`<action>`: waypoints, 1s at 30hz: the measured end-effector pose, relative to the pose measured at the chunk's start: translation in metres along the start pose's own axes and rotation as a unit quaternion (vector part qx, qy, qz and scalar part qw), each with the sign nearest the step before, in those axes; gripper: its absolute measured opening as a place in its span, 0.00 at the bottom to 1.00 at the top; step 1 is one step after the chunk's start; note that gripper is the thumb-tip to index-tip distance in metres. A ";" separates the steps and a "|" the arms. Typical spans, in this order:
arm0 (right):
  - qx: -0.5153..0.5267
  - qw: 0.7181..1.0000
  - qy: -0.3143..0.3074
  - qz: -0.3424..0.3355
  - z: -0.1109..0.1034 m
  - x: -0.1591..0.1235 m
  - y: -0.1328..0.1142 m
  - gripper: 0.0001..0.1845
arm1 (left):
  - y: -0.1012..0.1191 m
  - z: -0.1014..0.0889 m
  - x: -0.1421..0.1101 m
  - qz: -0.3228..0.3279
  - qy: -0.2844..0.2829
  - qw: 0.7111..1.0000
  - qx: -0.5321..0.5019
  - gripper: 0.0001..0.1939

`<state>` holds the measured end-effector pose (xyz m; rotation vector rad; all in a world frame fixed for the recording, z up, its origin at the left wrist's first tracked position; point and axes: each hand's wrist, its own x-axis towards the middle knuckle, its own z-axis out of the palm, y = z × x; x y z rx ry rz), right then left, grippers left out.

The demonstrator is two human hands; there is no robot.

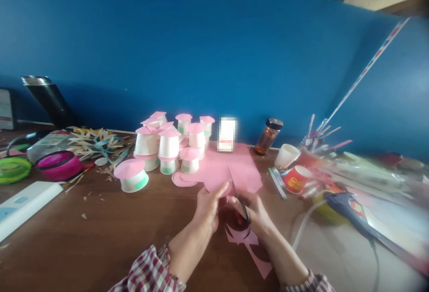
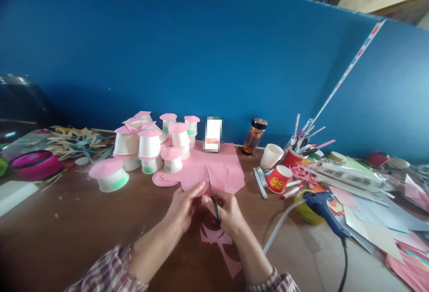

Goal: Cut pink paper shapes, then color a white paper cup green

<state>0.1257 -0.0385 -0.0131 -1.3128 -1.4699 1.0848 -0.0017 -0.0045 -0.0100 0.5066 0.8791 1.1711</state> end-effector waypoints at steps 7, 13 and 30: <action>0.022 1.000 -0.014 0.009 -0.001 0.000 0.000 0.19 | 0.005 0.000 -0.001 0.014 0.006 0.999 0.030 0.15; 0.010 1.000 -0.015 0.003 -0.003 -0.001 0.000 0.20 | 0.013 0.002 -0.005 0.000 -0.020 0.999 0.031 0.13; 0.003 1.000 0.000 -0.001 -0.003 -0.002 0.000 0.21 | 0.014 -0.003 0.001 -0.027 -0.012 0.999 0.032 0.15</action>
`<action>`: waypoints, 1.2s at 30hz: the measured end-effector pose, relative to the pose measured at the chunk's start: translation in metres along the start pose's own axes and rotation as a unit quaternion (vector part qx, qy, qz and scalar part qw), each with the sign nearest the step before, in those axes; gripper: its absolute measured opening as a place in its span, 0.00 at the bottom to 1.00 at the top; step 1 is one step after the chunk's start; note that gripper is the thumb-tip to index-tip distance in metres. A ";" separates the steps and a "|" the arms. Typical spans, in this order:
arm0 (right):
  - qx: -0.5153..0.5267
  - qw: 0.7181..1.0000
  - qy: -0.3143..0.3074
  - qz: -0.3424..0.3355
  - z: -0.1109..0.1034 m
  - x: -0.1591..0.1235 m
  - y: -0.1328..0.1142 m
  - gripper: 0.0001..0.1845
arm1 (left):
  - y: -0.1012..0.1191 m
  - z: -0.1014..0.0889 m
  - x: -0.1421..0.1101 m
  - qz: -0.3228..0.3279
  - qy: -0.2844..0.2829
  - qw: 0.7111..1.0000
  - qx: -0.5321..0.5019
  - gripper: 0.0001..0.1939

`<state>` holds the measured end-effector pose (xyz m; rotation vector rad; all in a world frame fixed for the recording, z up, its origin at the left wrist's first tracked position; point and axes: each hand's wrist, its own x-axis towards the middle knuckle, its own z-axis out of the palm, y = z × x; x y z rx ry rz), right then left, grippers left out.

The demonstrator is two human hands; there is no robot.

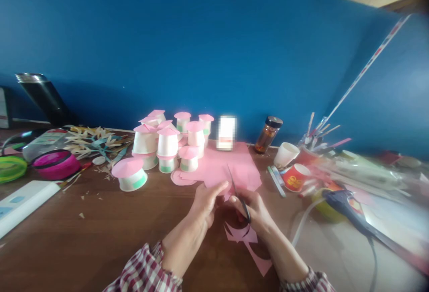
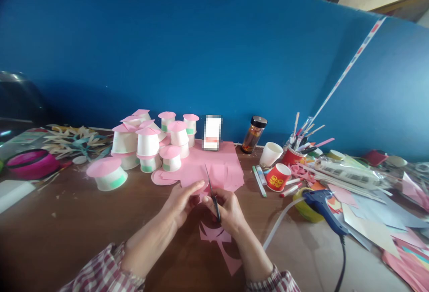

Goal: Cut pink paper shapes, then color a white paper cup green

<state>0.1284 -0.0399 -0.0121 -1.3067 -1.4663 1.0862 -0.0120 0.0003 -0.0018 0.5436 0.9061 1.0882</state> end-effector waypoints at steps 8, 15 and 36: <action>-0.014 1.000 0.009 -0.007 -0.001 -0.001 0.001 0.20 | 0.000 0.000 0.001 -0.001 0.007 1.000 -0.003 0.16; -0.016 1.000 0.009 0.004 -0.001 0.000 0.000 0.19 | -0.001 -0.003 0.005 0.013 0.002 1.000 0.012 0.15; -0.003 1.000 -0.007 0.000 -0.003 0.001 -0.001 0.21 | 0.003 -0.001 0.002 -0.008 -0.031 0.999 0.039 0.13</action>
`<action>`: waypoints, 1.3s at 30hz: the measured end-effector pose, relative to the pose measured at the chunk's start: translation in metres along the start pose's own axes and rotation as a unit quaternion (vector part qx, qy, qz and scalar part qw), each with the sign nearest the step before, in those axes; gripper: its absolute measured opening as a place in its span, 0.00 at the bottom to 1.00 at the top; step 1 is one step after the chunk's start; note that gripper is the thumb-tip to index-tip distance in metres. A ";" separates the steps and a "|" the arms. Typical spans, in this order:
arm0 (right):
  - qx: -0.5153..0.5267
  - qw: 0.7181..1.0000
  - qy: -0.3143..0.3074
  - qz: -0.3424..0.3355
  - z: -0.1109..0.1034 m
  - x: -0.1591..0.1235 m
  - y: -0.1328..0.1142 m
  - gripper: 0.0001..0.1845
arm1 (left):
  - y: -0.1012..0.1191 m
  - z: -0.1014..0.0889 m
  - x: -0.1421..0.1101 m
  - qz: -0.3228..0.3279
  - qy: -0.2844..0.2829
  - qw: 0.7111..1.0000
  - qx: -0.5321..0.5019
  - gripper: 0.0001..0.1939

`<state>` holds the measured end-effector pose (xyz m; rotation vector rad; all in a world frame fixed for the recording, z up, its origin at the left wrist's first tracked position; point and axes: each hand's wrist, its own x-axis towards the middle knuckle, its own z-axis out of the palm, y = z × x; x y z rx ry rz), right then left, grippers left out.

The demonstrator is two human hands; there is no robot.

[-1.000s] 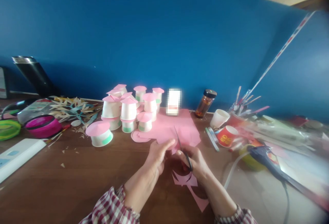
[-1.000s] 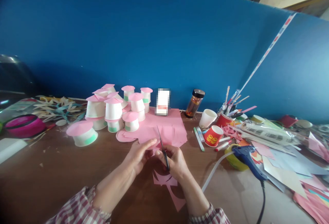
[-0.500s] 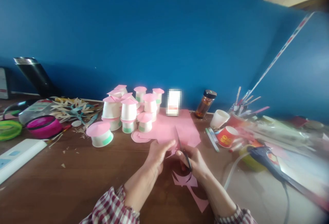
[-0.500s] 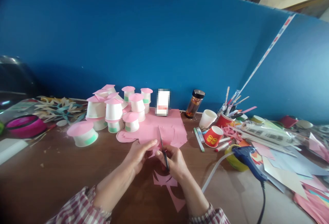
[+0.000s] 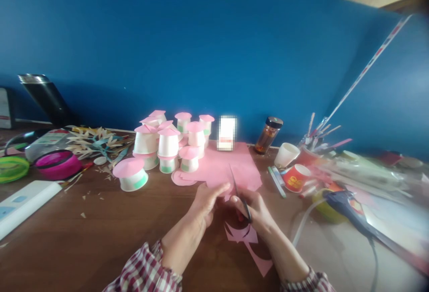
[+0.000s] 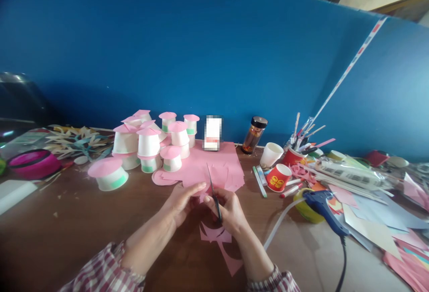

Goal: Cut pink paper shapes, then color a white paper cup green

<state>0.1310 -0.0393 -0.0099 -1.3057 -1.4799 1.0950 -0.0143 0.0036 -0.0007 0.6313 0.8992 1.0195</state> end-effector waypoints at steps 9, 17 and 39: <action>-0.013 1.000 0.013 -0.002 0.000 -0.001 0.000 0.20 | 0.001 -0.001 -0.001 -0.002 0.005 1.000 0.008 0.13; -0.016 1.000 0.018 0.003 0.000 -0.001 0.001 0.18 | 0.006 0.003 -0.005 -0.005 0.011 1.000 0.007 0.15; 0.006 1.000 -0.001 0.006 0.003 -0.002 -0.001 0.15 | 0.005 0.002 -0.005 0.055 0.046 0.997 0.007 0.16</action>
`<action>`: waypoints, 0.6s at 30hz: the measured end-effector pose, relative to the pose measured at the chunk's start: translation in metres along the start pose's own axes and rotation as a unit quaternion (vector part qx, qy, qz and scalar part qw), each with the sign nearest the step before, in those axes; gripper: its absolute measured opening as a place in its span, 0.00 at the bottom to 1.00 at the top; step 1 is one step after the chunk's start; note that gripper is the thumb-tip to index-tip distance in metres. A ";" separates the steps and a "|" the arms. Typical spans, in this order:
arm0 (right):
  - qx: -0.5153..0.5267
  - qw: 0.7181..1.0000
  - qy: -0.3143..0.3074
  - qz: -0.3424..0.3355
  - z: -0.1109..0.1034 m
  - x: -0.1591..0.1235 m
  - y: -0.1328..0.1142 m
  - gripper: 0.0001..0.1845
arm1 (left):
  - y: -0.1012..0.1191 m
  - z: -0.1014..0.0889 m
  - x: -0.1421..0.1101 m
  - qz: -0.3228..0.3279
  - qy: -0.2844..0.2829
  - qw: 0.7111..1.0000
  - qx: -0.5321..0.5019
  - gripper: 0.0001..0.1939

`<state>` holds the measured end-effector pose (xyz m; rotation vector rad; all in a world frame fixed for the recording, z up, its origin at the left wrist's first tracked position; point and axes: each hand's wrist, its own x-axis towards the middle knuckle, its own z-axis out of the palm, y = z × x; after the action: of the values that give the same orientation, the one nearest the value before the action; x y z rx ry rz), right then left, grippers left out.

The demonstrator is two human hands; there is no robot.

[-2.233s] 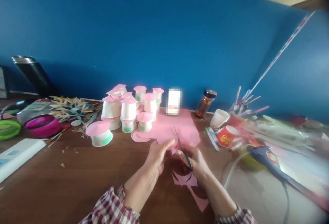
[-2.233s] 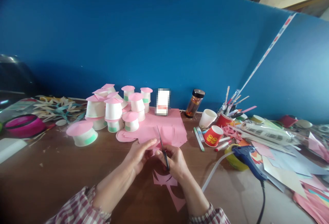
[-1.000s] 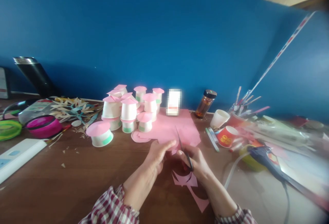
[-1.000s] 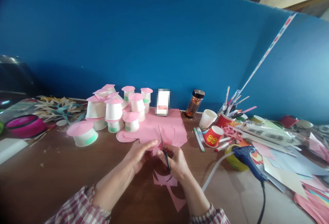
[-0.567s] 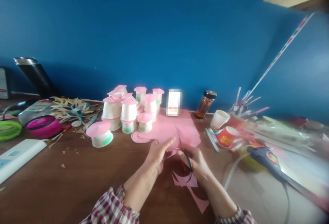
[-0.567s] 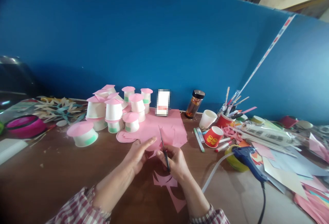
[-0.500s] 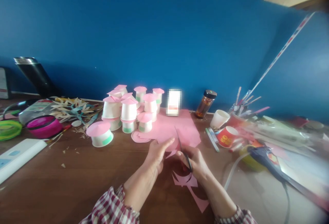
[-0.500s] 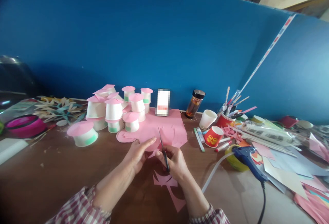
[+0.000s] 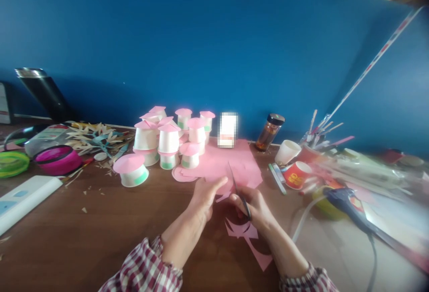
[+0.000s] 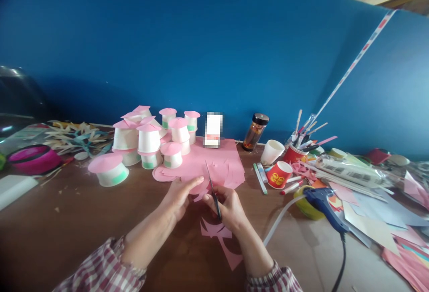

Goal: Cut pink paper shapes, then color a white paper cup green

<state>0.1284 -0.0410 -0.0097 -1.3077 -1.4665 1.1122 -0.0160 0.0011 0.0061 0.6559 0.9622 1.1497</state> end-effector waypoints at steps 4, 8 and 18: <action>-0.005 1.000 0.003 0.001 0.000 -0.001 0.001 0.14 | 0.000 0.000 0.001 -0.010 0.006 1.000 -0.006 0.16; -0.009 1.000 0.006 0.000 0.000 -0.001 -0.001 0.14 | 0.000 -0.001 0.002 -0.018 0.002 1.000 -0.009 0.15; -0.023 1.000 0.014 0.005 0.000 -0.002 -0.005 0.15 | 0.001 -0.005 0.006 -0.020 -0.010 1.000 0.010 0.15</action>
<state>0.1272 -0.0433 -0.0049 -1.3576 -1.4742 1.0676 -0.0201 0.0072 0.0028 0.6613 0.9661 1.0980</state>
